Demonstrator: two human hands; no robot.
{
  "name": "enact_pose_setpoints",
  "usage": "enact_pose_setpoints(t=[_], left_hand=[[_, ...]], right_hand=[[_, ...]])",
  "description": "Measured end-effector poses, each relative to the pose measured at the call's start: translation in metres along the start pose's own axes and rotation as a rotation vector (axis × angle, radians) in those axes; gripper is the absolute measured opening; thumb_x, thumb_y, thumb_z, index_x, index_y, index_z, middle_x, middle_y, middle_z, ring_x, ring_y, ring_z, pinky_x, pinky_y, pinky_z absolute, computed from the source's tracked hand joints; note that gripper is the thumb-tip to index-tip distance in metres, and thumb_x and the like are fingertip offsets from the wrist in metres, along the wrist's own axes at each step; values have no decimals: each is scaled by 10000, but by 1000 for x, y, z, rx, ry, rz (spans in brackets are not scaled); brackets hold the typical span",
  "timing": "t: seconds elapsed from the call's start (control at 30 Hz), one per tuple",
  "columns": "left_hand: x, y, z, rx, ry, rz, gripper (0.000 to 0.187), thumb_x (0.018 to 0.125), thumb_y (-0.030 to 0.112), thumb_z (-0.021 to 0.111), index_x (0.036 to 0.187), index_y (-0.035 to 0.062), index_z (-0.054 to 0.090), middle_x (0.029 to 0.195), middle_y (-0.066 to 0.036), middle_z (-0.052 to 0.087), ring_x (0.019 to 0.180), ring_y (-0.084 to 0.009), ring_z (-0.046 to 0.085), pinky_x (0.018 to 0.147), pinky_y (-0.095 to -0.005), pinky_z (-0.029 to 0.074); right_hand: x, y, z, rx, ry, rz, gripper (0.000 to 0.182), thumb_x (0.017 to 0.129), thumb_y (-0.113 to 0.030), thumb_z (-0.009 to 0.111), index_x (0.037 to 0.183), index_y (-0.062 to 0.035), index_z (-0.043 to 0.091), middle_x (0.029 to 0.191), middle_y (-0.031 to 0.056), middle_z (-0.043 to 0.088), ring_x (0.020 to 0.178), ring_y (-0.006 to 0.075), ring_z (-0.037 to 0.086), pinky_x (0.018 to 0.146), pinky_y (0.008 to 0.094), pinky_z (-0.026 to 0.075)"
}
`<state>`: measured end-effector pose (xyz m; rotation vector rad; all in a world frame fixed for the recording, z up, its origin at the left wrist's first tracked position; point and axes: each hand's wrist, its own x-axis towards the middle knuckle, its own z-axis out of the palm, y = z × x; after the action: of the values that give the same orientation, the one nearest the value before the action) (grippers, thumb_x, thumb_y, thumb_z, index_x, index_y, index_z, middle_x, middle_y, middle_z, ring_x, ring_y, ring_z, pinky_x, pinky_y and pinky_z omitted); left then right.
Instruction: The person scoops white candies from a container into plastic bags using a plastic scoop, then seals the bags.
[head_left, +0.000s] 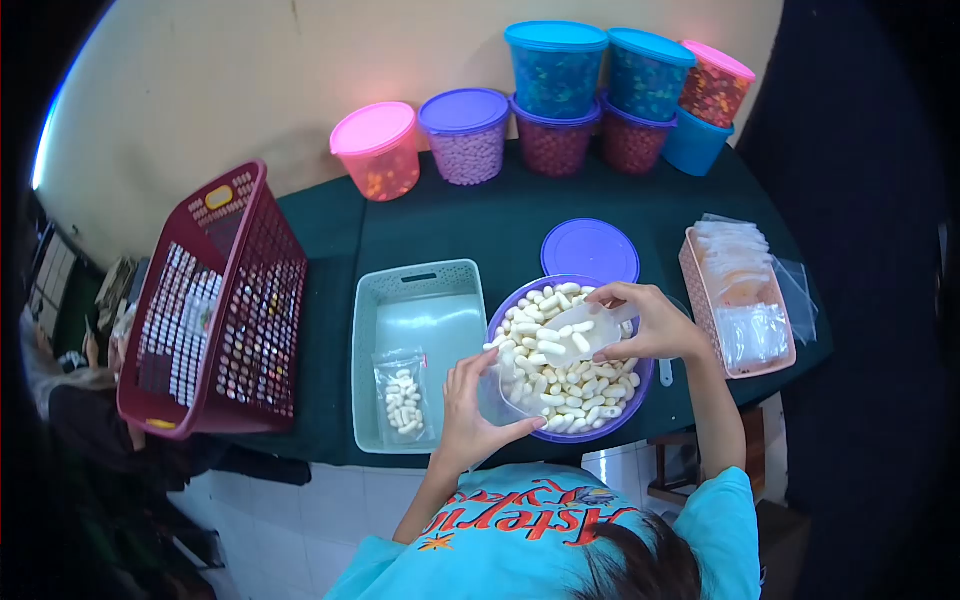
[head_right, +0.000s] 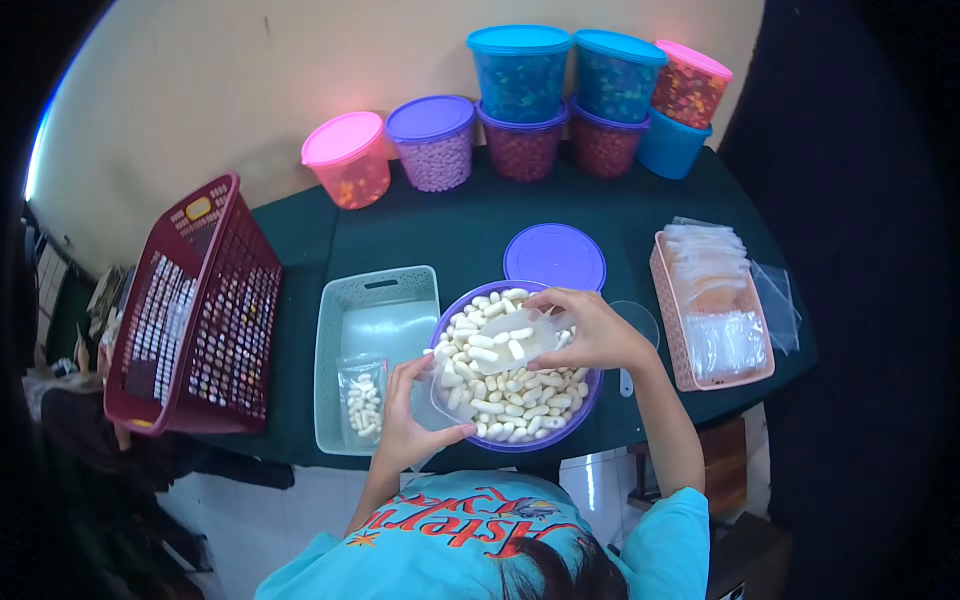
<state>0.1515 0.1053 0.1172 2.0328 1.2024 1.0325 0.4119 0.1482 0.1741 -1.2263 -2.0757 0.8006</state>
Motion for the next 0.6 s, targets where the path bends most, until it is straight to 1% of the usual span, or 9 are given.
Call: enact_pose_setpoints(t=[0.03,0.13,0.2,0.23,0.3,0.37,0.43,0.57,0.6], left_hand=[[-1,3,3,12,6,-12,868,484,359,791,1169,16,383,1110,-133,424,1035,-274,386,900,-385,286],[-2,15,12,94,90,-8,872,481,366,791,1171,21,385,1104,-127,426,1027,-273,386,891,-383,283],[-3,24,18,129,122,-22,880,477,370,792,1174,22,384,1104,-126,424,1026,-272,385,885,-383,283],[-4,28,21,161,136,-22,887,473,373,794,1177,23,383,1104,-125,423,1025,-272,383,880,-383,282],[-5,38,29,183,178,-34,896,449,347,804,1171,19,387,1098,-131,424,1016,-274,386,879,-383,287],[-8,43,35,206,217,-42,905,425,321,814,1165,16,392,1092,-137,425,1008,-276,389,877,-382,291],[-10,45,41,212,261,-53,930,421,316,816,1182,15,376,1097,-141,413,1016,-278,382,876,-383,288],[-16,56,44,218,288,-76,971,421,308,816,1217,12,346,1110,-148,404,1036,-287,377,897,-388,275],[-18,56,45,207,285,-64,969,446,321,806,1233,11,332,1123,-150,396,1041,-291,377,898,-392,267]], right_hand=[[3,-2,-2,3,-23,-15,600,498,-286,759,984,-3,549,927,139,578,850,248,561,751,332,445],[9,-15,-9,-73,-106,-108,603,496,-293,764,994,-25,556,943,122,583,881,241,554,796,339,411],[10,-33,-12,-335,-143,-243,567,507,-264,747,995,-47,554,938,103,572,895,247,541,842,370,352],[11,-42,-12,-329,-159,-259,567,507,-264,747,995,-47,554,938,103,572,895,247,541,842,370,352],[10,-61,-9,-537,-230,-340,531,528,-223,725,999,-55,545,913,91,555,906,232,526,864,386,307],[7,-73,-3,-624,-216,-416,493,547,-184,703,990,-43,538,876,87,543,898,220,524,854,386,317],[7,-82,0,-864,-237,-467,481,559,-166,692,988,-20,529,857,88,541,892,218,521,856,382,314],[8,-91,-8,-873,-274,-544,453,569,-118,660,988,-7,530,853,81,540,887,211,515,857,367,308],[8,-91,-8,-869,-283,-559,453,569,-118,660,988,-7,530,853,81,540,887,211,515,857,367,308]])
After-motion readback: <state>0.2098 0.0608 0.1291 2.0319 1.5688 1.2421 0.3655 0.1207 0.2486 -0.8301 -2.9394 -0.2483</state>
